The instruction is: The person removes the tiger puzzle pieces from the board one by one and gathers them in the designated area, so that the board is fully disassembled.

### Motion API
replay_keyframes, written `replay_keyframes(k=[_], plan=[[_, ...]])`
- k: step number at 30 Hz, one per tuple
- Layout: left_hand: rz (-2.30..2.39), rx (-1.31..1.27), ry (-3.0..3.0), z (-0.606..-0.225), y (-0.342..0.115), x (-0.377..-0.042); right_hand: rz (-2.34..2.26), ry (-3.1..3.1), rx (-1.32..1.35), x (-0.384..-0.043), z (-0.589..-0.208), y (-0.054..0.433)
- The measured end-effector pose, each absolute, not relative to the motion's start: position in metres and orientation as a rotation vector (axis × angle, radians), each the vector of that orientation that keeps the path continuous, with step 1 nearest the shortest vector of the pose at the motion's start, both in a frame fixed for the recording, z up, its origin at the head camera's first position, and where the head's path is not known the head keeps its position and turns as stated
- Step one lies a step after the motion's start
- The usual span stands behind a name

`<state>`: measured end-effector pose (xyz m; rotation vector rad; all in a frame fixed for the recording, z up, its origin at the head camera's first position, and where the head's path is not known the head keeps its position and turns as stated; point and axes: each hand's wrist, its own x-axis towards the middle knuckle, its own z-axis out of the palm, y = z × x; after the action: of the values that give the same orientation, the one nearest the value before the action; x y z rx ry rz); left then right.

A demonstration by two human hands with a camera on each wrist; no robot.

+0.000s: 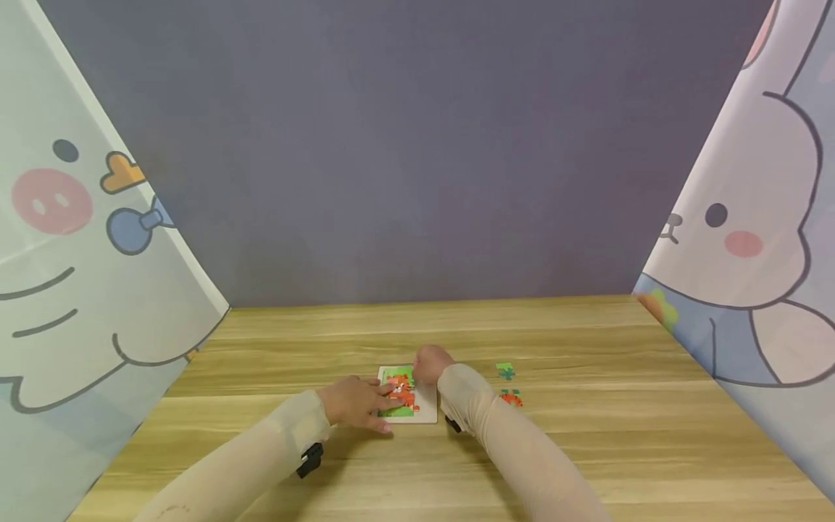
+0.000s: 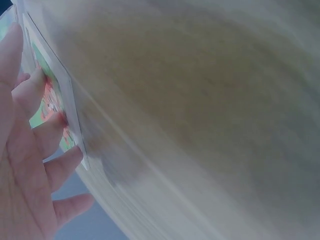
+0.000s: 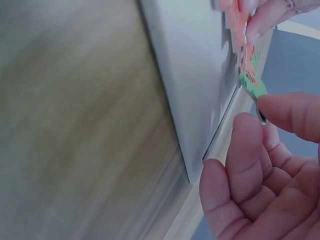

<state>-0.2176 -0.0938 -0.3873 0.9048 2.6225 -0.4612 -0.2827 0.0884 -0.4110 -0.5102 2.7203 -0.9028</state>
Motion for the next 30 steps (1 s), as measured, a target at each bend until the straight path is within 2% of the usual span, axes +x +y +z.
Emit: replay_keyframes(k=[20,30], plan=[[-0.421,0.857,2.638,-0.387,-0.093,-0.216,-0.828,2.692,-0.617,-0.273,-0.401,0.08],[-0.511,0.855,2.63,-0.389,-0.092,-0.217,-0.976,2.682,-0.603,-0.278,-0.408,0.093]])
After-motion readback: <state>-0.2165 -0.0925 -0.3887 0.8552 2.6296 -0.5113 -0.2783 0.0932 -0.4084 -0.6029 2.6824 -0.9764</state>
